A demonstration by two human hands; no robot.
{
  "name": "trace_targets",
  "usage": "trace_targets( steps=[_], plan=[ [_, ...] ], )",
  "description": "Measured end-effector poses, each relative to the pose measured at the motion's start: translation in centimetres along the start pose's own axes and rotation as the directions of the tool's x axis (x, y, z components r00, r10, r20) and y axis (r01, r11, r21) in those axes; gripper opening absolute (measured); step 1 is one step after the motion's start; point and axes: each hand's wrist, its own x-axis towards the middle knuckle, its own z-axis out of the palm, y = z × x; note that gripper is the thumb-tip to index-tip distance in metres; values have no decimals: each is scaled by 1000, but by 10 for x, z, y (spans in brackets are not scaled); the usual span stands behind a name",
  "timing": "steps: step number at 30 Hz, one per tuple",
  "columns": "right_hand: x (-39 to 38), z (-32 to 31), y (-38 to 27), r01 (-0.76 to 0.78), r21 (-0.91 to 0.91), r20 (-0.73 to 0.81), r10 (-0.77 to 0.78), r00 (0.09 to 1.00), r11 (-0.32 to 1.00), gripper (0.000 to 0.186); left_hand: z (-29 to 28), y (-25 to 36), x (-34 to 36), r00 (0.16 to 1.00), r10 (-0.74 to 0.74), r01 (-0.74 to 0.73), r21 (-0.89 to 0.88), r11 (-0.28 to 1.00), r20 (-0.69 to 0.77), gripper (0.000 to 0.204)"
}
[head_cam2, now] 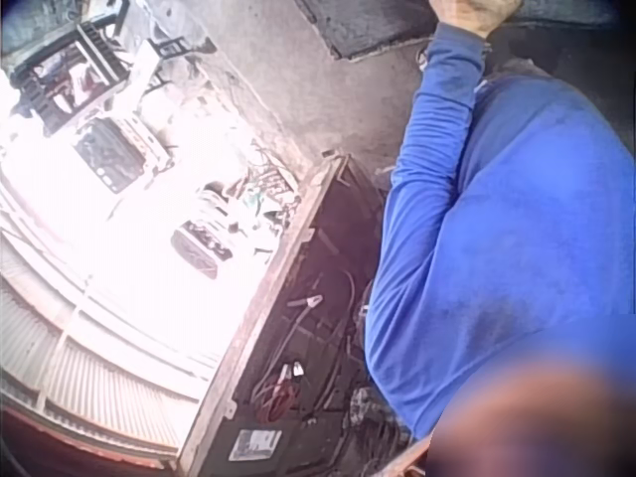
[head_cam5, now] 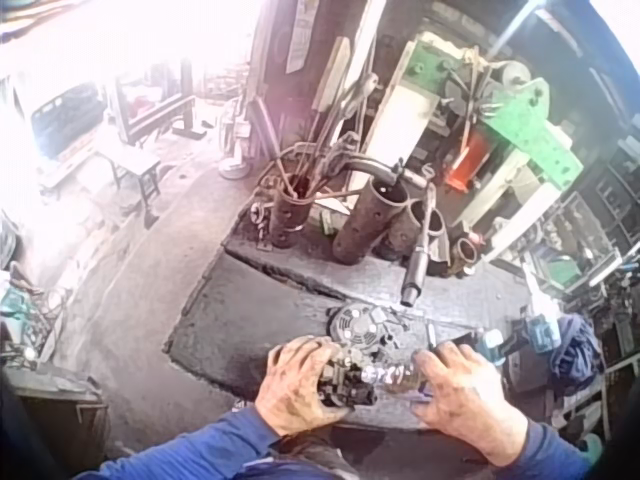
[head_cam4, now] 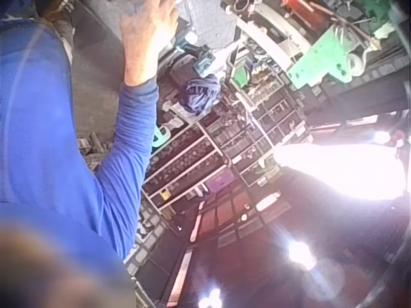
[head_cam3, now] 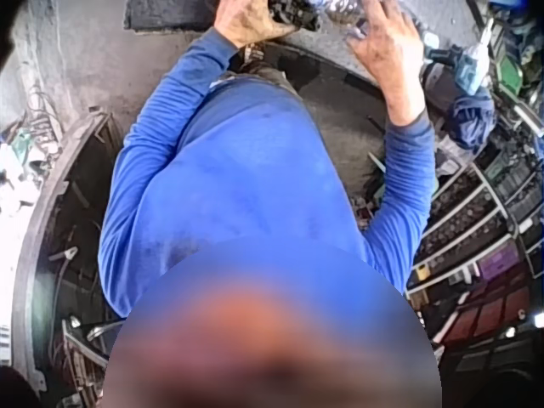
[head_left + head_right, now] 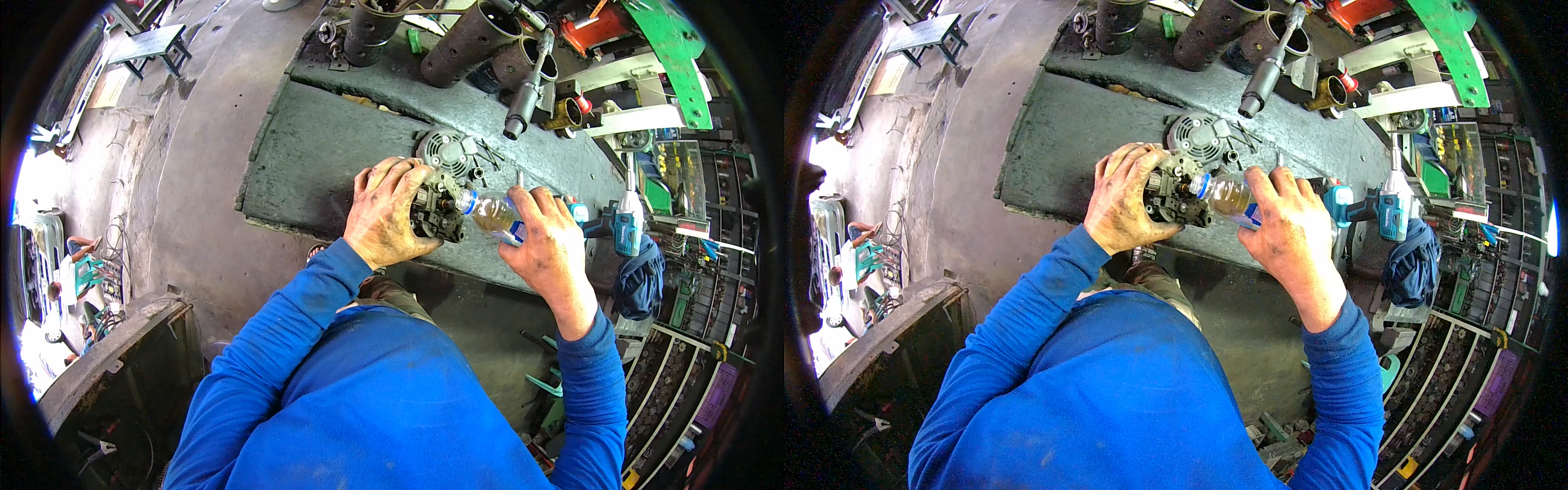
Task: The person disassembles an alternator on a workbench using a screwdriver and an impact driver, removes bolts and a cover, then uses a hammer to tap the housing. The person pours liquid from a plastic bottle into the alternator and continues to manipulate the component.
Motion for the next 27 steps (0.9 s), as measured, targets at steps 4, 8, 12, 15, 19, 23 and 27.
trace_targets(
  steps=[4, 8, 12, 15, 19, 23, 27],
  plan=[
    [1, 0, 0, 5, -4, 5, -5, 1000, 1000, 67, 1, 0, 0, 1000, 10, -10, 16, 1000, -5, 108],
    [2, 0, 0, 4, -8, 6, -4, 1000, 1000, 66, 1, 0, 1, 1000, 14, -14, 6, 1000, -6, 109],
    [2, 0, 1, 17, -3, 5, -17, 1000, 1000, 69, 2, 0, 1, 1000, 15, -15, 6, 1000, -3, 108],
    [3, 0, 2, 19, 2, 2, -19, 1000, 1000, 65, 3, 0, 2, 1000, 13, -13, 8, 1000, 0, 108],
    [4, -1, 2, 18, 5, 7, -18, 1000, 1000, 65, 3, 0, 2, 1000, 11, -11, 18, 1000, 7, 109],
    [4, -1, 1, 13, -1, 12, -13, 1000, 1000, 64, 3, 2, 2, 1000, 6, -6, 22, 1000, 3, 109],
    [4, 0, 1, 5, -3, 12, -5, 1000, 1000, 64, 2, 2, 2, 1000, -1, 1, 25, 1000, 0, 110]
  ],
)
